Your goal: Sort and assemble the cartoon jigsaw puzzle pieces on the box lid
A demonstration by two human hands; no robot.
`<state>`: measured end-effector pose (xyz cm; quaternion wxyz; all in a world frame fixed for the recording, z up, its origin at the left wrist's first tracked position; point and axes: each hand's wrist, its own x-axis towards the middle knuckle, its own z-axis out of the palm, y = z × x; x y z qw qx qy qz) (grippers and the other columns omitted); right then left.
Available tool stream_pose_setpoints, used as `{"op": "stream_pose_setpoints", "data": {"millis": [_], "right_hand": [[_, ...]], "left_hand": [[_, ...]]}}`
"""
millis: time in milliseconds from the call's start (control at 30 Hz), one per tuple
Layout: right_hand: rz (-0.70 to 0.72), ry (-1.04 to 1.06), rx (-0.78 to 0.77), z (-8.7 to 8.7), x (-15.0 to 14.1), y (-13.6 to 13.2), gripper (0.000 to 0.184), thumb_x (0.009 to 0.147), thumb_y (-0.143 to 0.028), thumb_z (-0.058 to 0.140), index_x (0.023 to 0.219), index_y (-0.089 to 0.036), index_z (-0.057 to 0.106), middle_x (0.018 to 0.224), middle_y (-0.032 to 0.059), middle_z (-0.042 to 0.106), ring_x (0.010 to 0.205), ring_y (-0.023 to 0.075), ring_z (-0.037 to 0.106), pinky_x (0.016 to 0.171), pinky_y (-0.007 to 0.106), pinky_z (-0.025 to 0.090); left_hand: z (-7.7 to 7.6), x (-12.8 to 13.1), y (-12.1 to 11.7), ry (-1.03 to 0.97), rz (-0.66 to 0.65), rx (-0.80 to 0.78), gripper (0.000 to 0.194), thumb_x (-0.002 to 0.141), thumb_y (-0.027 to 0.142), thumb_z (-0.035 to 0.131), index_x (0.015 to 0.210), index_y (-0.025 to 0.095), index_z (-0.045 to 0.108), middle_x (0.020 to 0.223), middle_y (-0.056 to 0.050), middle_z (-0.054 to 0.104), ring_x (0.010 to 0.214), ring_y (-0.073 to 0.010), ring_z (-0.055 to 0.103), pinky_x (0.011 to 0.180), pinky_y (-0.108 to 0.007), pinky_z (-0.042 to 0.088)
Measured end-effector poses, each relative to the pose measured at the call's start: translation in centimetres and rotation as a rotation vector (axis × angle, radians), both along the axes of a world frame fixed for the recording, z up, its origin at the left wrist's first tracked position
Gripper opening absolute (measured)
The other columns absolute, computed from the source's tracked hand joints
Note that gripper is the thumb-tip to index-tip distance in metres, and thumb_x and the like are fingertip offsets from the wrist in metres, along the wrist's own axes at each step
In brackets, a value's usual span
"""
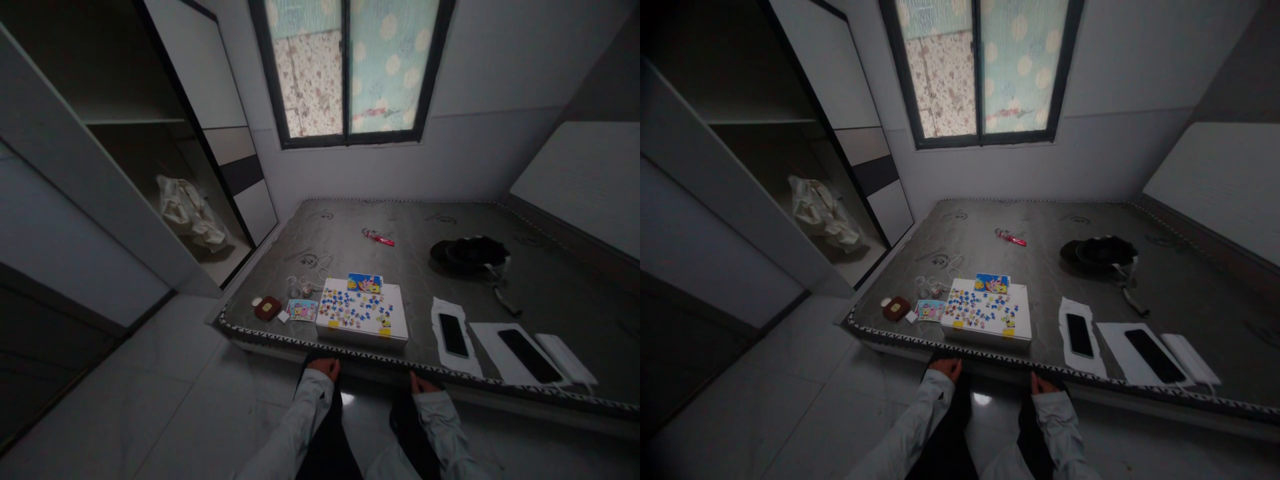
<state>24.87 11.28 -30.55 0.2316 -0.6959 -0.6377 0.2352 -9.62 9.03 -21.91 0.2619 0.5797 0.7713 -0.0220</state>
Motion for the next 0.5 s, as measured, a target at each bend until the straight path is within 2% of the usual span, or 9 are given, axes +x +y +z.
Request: {"op": "stream_pose_setpoints", "data": {"millis": [133,500], "right_hand": [[0.011,0.002,0.022,-0.47,0.16,0.12,0.08,0.088,-0.076,0.029,0.083,-0.017,0.083,0.094,0.0216,0.079,0.09,0.0338,0.077,0.088,0.045,0.059],[0.014,0.008,0.04,-0.43,0.2,0.21,0.078,0.088,-0.076,0.03,0.081,-0.018,0.082,0.096,0.023,0.079,0.09,0.035,0.076,0.083,0.043,0.059]], "left_hand": [[-0.19,0.01,0.18,-0.001,0.008,-0.018,0.044,0.104,0.055,0.05,0.109,0.018,0.073,0.111,-0.008,0.076,0.103,-0.0207,0.07,0.098,-0.044,0.054],[-0.92,-0.2,-0.01,0.023,0.024,-0.004,0.043,0.104,0.054,0.051,0.11,0.018,0.074,0.111,-0.008,0.076,0.104,-0.0206,0.071,0.098,-0.044,0.055]]}}
